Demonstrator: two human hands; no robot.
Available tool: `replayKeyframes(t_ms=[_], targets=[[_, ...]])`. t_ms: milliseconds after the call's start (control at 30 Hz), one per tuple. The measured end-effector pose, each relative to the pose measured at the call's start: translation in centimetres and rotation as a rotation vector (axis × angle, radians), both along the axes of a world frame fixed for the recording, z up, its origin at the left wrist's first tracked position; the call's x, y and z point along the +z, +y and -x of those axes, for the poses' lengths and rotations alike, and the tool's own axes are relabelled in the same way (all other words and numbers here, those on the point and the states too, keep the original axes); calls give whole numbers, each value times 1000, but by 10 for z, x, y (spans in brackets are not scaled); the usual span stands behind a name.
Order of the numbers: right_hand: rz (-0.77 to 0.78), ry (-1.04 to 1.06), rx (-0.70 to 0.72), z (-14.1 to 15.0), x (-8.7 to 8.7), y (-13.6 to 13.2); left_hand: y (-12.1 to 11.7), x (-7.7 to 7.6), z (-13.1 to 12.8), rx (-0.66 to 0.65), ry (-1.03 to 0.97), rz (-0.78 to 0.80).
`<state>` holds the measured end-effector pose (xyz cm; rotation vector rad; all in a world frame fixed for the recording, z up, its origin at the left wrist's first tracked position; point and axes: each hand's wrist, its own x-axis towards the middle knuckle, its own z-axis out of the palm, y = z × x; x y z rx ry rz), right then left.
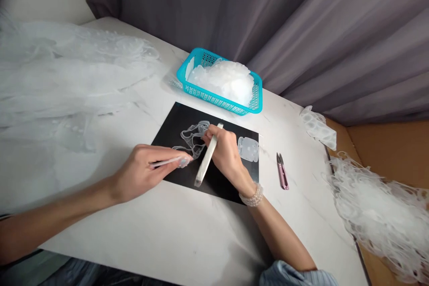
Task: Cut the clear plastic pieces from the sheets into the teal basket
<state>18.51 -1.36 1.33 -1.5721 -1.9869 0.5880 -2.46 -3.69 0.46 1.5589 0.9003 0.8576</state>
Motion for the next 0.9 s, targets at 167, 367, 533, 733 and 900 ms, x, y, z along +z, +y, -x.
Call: replayKeyframes(t_ms=[167,367,533,733,900], targets=[[13,83,-89,-11,12,-2,5,15,2,-118,-231,388],[158,412,7,6,44,-29,7,16,2,-136,-330,465],[293,683,54,17,40,-36,8,10,4,-155,-379,470],[264,812,17,17,34,-36,10,8,4,-201,-535,633],[275,836,-11,18,32,-35,9,8,1,-192,-562,718]])
